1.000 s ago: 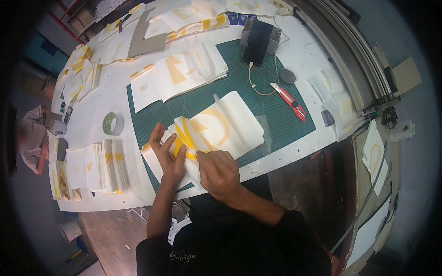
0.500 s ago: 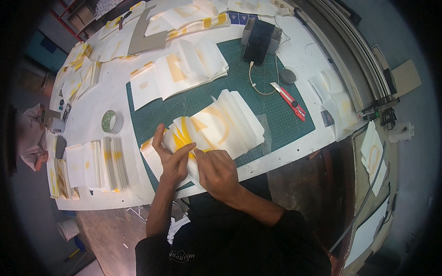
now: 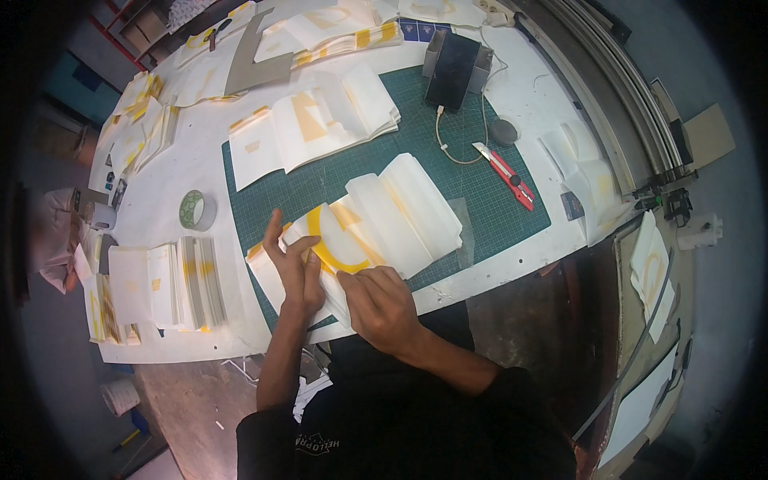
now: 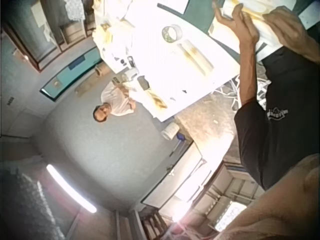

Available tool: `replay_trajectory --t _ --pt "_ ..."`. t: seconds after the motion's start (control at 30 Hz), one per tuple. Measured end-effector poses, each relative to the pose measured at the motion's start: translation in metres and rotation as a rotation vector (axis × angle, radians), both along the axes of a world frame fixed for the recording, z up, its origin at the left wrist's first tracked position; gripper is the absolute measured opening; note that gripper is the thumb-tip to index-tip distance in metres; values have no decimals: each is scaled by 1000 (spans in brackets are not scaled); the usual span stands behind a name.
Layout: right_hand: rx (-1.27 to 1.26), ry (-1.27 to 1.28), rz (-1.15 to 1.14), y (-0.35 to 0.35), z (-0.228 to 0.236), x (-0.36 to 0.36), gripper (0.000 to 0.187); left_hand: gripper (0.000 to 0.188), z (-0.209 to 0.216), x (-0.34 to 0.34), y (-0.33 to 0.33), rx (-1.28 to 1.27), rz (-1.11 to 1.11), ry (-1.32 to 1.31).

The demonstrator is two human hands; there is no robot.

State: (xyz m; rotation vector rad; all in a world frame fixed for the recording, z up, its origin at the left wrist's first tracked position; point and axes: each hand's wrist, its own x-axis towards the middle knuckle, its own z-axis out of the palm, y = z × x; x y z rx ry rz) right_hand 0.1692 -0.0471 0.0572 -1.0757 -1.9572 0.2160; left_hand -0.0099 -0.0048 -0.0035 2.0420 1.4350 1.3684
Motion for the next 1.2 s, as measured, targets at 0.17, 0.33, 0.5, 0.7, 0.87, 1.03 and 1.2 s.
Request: replay_trajectory --t 0.17,0.33,0.5,0.7,0.87,1.03,1.2 --pt "-22 28 6 -1 1 -3 26 35 7 -1 1 33 -43 -57" --pt "-133 150 83 -2 3 -3 33 33 13 2 1 7 -19 -50" --pt "-267 234 130 -7 0 8 39 16 6 -4 1 -23 -37 -81" --pt "21 195 -424 -1 4 65 39 12 8 0 1 -33 9 -86" --pt "-28 21 -536 26 -17 92 28 10 6 2 3 -30 3 -93" --pt "30 -78 -426 19 -17 77 25 9 6 1 4 -39 1 -110" --pt "-151 35 -113 20 -34 69 19 11 7 1 3 -41 -20 -101"
